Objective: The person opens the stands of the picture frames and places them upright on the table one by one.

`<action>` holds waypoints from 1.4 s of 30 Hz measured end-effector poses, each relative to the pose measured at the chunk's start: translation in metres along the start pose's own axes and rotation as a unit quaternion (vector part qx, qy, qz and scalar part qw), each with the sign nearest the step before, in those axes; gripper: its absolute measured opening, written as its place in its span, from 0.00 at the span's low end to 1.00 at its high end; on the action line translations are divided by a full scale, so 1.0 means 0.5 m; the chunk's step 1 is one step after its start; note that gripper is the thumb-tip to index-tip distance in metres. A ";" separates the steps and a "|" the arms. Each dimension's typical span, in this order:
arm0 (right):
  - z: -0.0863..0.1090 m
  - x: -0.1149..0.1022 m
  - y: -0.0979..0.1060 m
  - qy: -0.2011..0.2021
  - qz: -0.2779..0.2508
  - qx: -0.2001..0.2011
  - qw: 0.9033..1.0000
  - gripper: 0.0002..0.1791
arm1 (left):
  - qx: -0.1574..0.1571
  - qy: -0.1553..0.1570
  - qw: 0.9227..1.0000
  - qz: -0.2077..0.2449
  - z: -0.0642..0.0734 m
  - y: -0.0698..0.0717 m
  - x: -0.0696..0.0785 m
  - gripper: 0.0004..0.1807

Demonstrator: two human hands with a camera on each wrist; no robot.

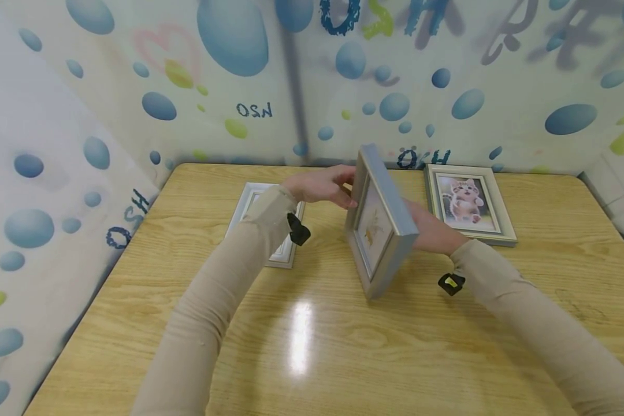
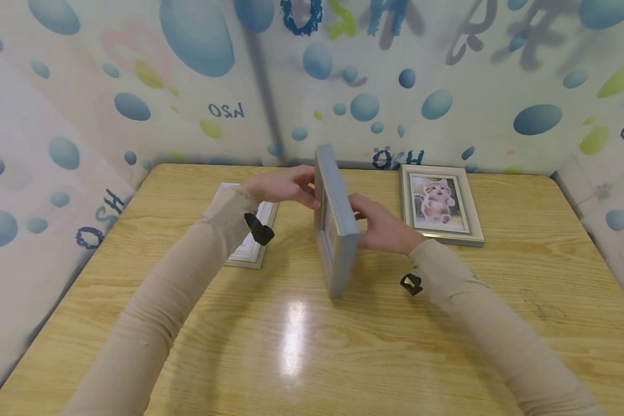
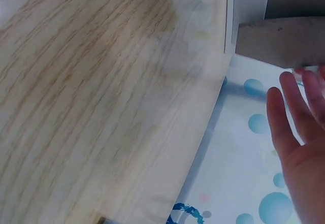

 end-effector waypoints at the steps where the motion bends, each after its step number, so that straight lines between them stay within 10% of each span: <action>1: -0.008 -0.007 -0.003 0.006 0.006 -0.004 1.000 0.46 | 0.000 0.001 1.000 0.001 0.000 0.000 0.000 0.25; 24: -0.034 -0.046 -0.027 0.026 0.069 0.024 0.997 0.40 | 0.019 0.031 0.999 0.022 0.010 -0.005 -0.005 0.18; 42: -0.012 -0.045 -0.001 -0.043 0.097 0.002 0.994 0.41 | 0.011 0.038 0.999 0.020 0.018 0.002 -0.014 0.24</action>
Point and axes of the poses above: each hand's wrist, its own z-axis away from the middle knuckle, its own y-axis out of the back of the hand, x = y × z, the point moved 9 cm from there along -z, towards the middle knuckle, and after that the axes turned 14 degrees about -x, right-handed, at the moved point
